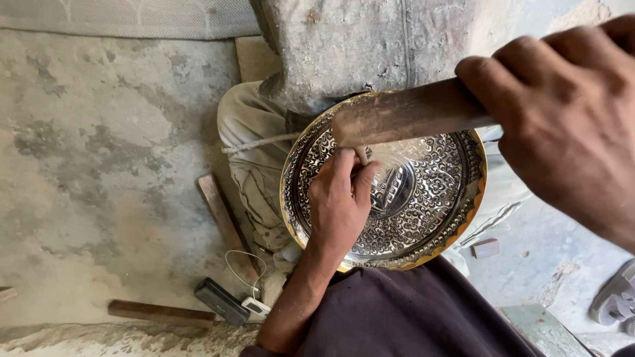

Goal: The person sits on the floor with an engraved brass tray on their lap, holds a small punch against the tray's central motif with one hand, and strikes the punch with a wooden mallet held in the other hand, repositioning the punch repeatedly to work the raised design.

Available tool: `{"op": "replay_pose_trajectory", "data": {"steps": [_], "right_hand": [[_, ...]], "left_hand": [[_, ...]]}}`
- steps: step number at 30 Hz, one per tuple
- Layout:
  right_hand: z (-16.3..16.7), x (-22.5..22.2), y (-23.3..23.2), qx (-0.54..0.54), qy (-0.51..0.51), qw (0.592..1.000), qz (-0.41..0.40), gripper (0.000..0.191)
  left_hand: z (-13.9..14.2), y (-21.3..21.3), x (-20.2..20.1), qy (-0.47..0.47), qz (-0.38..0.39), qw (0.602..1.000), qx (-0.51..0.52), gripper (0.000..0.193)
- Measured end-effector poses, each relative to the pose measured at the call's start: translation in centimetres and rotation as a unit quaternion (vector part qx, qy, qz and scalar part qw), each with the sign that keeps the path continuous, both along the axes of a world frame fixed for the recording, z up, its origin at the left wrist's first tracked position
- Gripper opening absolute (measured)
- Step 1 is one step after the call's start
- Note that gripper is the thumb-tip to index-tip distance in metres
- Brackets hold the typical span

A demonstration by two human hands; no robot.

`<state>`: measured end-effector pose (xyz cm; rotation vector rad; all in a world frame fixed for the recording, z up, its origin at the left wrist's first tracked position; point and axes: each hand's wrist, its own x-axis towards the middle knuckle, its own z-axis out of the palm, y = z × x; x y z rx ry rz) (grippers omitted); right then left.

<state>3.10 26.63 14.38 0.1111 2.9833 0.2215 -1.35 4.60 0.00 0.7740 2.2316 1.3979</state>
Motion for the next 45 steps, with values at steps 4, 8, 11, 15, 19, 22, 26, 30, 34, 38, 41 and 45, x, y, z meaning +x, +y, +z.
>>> {"op": "replay_pose_trajectory", "data": {"steps": [4,8,11,15,19,22,26,30,34,38,41,45], "right_hand": [[-0.2,0.3,0.1,-0.085,0.049,0.994,-0.052,0.054],[-0.3,-0.1,0.1,-0.006,0.004,1.000,-0.005,0.043],[0.0,-0.6,-0.2,-0.102,0.019,0.994,-0.043,0.046],[0.7,-1.3,-0.8,0.020,-0.032,0.999,-0.007,0.038],[1.2,-1.6,-0.8,-0.009,0.012,1.000,-0.017,0.040],[1.2,-1.5,-0.7,-0.075,0.022,0.995,-0.063,0.045],[0.9,-1.4,-0.6,0.026,0.015,0.999,0.028,0.047],[0.9,-2.0,-0.7,-0.153,0.032,0.978,-0.139,0.047],[1.5,-2.5,-0.9,0.046,0.026,0.996,0.066,0.036],[2.0,-2.5,-1.0,-0.114,0.061,0.990,-0.061,0.043],[1.7,-2.5,-1.1,-0.017,0.032,0.999,0.011,0.035],[1.3,-2.2,-0.6,-0.087,0.061,0.994,0.003,0.047]], "left_hand": [[-0.1,0.1,-0.1,0.017,0.004,0.999,0.030,0.023],[-0.2,0.0,-0.1,0.006,0.006,1.000,0.022,0.024],[-0.1,-0.1,0.1,-0.006,0.007,1.000,0.021,0.024],[-0.2,-0.2,0.3,-0.004,0.011,1.000,0.011,0.024],[-0.6,-0.1,0.4,0.011,0.016,1.000,0.012,0.025],[-0.8,-0.1,0.3,0.023,0.012,0.999,0.019,0.025],[-0.6,-0.2,0.4,-0.004,0.014,1.000,0.007,0.027],[-0.5,-0.3,0.4,-0.032,0.014,0.999,0.018,0.027],[-0.6,-0.1,0.4,0.016,0.014,1.000,0.009,0.025],[-0.3,-0.2,0.5,0.010,0.012,1.000,0.022,0.025],[-0.2,-0.3,0.5,-0.010,0.011,1.000,0.014,0.025],[-0.2,-0.3,0.4,0.006,0.018,0.999,0.026,0.025]]}}
